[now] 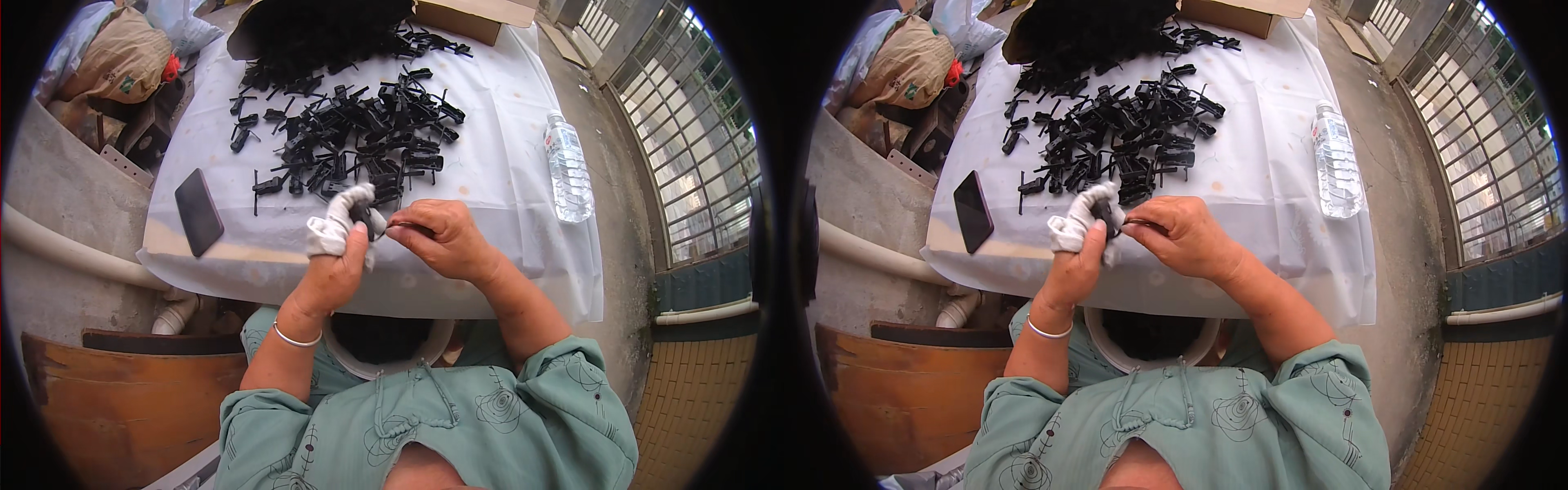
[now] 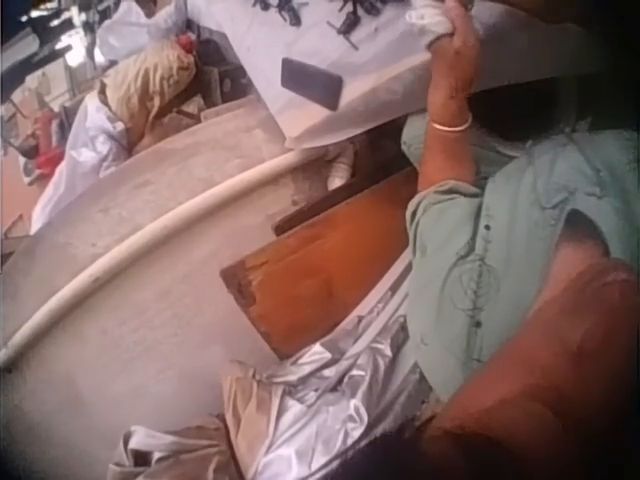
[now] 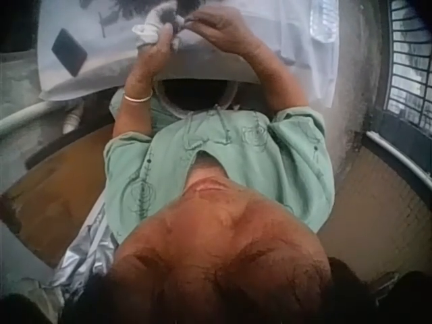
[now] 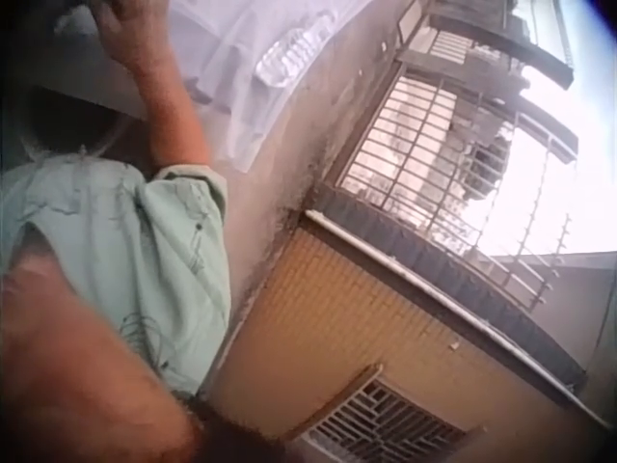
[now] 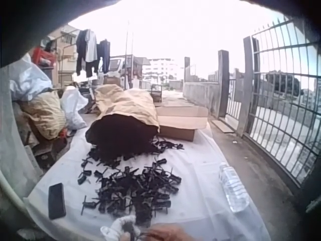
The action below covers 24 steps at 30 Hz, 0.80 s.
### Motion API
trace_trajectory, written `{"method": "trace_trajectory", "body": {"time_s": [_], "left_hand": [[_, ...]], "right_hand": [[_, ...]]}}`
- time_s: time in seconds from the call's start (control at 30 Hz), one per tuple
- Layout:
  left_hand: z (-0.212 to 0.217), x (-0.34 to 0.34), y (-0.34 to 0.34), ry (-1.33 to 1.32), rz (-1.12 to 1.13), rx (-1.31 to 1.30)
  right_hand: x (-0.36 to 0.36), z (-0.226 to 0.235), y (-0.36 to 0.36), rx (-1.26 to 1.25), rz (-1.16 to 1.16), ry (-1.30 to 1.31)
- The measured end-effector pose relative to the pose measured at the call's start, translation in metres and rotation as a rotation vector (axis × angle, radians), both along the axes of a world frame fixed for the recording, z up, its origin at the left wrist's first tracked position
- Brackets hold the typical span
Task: Wiping and cleaning small black plastic components using a white cloth.
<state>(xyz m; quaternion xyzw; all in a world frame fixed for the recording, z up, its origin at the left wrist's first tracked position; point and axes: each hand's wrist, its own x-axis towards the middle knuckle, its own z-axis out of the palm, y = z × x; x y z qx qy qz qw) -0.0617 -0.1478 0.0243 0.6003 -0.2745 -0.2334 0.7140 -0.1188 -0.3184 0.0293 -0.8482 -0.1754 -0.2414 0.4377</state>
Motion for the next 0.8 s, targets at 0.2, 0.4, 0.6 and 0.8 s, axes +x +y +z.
{"method": "trace_trajectory", "body": {"time_s": [0.2,0.4,0.6,0.8], "left_hand": [[-0.003,-0.006,-0.001,-0.052,-0.116,0.041],[-0.001,-0.002,0.002,0.031,-0.138,0.082],[-0.001,-0.007,0.001,0.028,-0.176,0.035],[-0.006,-0.008,-0.006,-0.192,-0.045,0.078]], "right_hand": [[-0.002,0.001,0.008,0.25,-0.028,0.383],[-0.003,0.0,0.008,0.281,0.001,0.424],[-0.001,0.003,0.009,0.366,0.034,0.531],[-0.003,-0.008,0.013,0.091,0.066,0.287]]}}
